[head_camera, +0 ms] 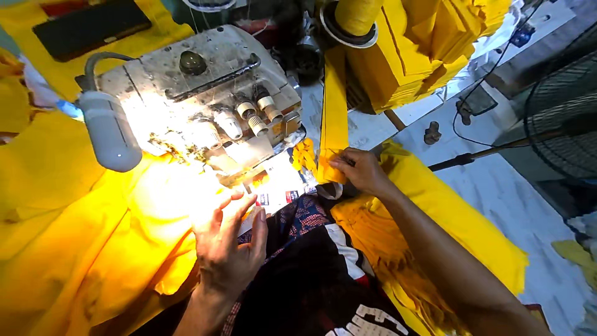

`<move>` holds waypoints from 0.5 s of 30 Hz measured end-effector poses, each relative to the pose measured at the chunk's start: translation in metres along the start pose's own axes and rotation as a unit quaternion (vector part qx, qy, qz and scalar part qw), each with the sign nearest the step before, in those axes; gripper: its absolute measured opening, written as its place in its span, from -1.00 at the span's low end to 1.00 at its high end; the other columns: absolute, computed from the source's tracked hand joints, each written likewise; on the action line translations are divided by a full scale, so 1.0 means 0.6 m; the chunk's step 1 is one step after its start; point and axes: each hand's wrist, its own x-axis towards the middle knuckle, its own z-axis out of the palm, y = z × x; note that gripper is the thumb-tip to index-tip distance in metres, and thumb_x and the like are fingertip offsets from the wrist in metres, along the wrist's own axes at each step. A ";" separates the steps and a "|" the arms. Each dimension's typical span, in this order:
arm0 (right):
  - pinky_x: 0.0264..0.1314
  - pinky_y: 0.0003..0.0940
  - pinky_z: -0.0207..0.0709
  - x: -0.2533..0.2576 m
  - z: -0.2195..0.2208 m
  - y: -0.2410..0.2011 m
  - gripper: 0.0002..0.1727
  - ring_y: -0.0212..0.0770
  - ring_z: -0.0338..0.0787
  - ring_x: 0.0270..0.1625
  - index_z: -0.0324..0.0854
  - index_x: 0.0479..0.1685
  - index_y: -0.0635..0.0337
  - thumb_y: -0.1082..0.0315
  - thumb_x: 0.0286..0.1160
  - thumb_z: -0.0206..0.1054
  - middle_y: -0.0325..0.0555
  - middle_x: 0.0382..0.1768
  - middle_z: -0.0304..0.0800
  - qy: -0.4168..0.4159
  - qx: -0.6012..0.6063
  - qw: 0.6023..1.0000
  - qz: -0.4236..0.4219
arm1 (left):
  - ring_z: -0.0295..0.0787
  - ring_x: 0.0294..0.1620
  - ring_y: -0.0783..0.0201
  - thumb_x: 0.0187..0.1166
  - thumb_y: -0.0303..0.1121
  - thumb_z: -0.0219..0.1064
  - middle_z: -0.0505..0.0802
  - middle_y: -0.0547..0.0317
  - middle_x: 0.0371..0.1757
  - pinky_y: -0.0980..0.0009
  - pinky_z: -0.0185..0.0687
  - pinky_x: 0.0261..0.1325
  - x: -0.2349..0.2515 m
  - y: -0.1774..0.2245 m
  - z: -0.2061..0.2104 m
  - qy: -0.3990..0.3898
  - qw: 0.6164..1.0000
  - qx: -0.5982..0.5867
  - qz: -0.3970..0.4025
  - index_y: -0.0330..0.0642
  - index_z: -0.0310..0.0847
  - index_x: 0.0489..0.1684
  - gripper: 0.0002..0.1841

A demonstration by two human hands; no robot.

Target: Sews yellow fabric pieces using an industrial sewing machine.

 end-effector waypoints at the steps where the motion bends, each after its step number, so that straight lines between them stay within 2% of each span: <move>1: -0.25 -0.25 0.70 0.003 -0.008 -0.003 -0.71 -0.31 0.74 -0.37 0.81 -0.17 0.15 0.08 0.62 0.43 -0.19 -0.34 0.80 -0.021 0.032 0.999 0.030 | 0.69 0.28 0.09 0.56 -0.23 0.38 0.81 -0.09 0.16 0.19 0.53 0.36 0.000 0.003 0.002 -0.005 1.000 -0.007 0.000 -0.12 0.78 0.14 -0.71; 3: -0.47 -0.36 0.61 0.010 -0.023 -0.010 -0.69 -0.34 0.66 -0.58 0.80 -0.13 0.16 0.08 0.67 0.39 -0.18 -0.54 0.76 -0.061 0.090 0.991 0.081 | 0.69 0.28 0.12 0.56 -0.23 0.38 0.80 -0.05 0.16 0.18 0.55 0.38 -0.002 0.008 0.009 -0.013 1.000 -0.026 0.002 -0.12 0.78 0.13 -0.71; 4: -0.53 -0.41 0.57 0.015 -0.031 -0.010 -0.69 -0.35 0.63 -0.62 0.79 -0.09 0.17 0.09 0.70 0.35 -0.17 -0.57 0.74 -0.083 0.109 0.986 0.092 | 0.69 0.27 0.14 0.56 -0.24 0.38 0.80 -0.05 0.16 0.20 0.56 0.36 -0.002 0.012 0.013 -0.015 0.999 -0.035 0.001 -0.13 0.79 0.12 -0.72; 6: -0.52 -0.38 0.58 0.027 -0.045 -0.010 -0.68 -0.32 0.64 -0.62 0.78 -0.10 0.18 0.10 0.73 0.32 -0.15 -0.56 0.75 -0.106 0.098 0.985 0.091 | 0.72 0.24 0.21 0.58 -0.23 0.37 0.80 -0.04 0.15 0.31 0.61 0.31 -0.001 0.021 0.020 -0.022 0.999 -0.049 -0.001 -0.14 0.79 0.12 -0.72; 7: -0.45 -0.28 0.64 0.034 -0.053 -0.012 -0.67 -0.27 0.69 -0.57 0.79 -0.10 0.17 0.08 0.73 0.31 -0.13 -0.52 0.77 -0.094 0.054 0.991 0.078 | 0.73 0.21 0.24 0.58 -0.23 0.37 0.81 -0.04 0.15 0.36 0.65 0.27 0.001 0.025 0.023 -0.024 0.998 -0.056 0.003 -0.15 0.79 0.12 -0.72; 9: -0.19 0.02 0.75 0.048 -0.069 -0.023 -0.66 -0.12 0.82 -0.37 0.82 -0.05 0.17 0.09 0.73 0.29 -0.06 -0.36 0.84 -0.008 -0.049 0.999 0.017 | 0.75 0.20 0.28 0.60 -0.23 0.35 0.81 -0.05 0.17 0.43 0.66 0.23 0.007 0.031 0.027 -0.031 0.997 -0.068 0.010 -0.16 0.78 0.13 -0.72; 10: -0.13 0.05 0.77 0.052 -0.079 -0.034 -0.68 -0.11 0.84 -0.31 0.80 0.00 0.19 0.13 0.74 0.26 -0.04 -0.29 0.85 0.045 -0.065 0.997 -0.018 | 0.75 0.19 0.30 0.60 -0.24 0.35 0.81 -0.05 0.16 0.46 0.67 0.23 0.011 0.034 0.028 -0.032 0.996 -0.076 0.014 -0.17 0.78 0.12 -0.72; 13: -0.20 -0.19 0.76 0.048 -0.111 -0.084 -0.72 -0.23 0.83 -0.31 0.72 0.05 0.26 0.25 0.78 0.19 -0.07 -0.27 0.84 0.232 -0.110 0.958 -0.130 | 0.74 0.20 0.31 0.60 -0.27 0.35 0.81 -0.02 0.13 0.44 0.68 0.25 0.021 0.042 0.034 -0.036 0.994 -0.101 0.016 -0.21 0.78 0.10 -0.73; 15: -0.23 -0.28 0.71 0.026 -0.130 -0.129 -0.74 -0.22 0.78 -0.27 0.65 0.09 0.34 0.28 0.77 0.24 0.00 -0.22 0.78 0.269 -0.143 0.932 -0.196 | 0.77 0.17 0.31 0.61 -0.26 0.35 0.84 0.01 0.10 0.41 0.71 0.23 0.028 0.048 0.045 -0.042 0.991 -0.128 0.011 -0.22 0.78 0.10 -0.72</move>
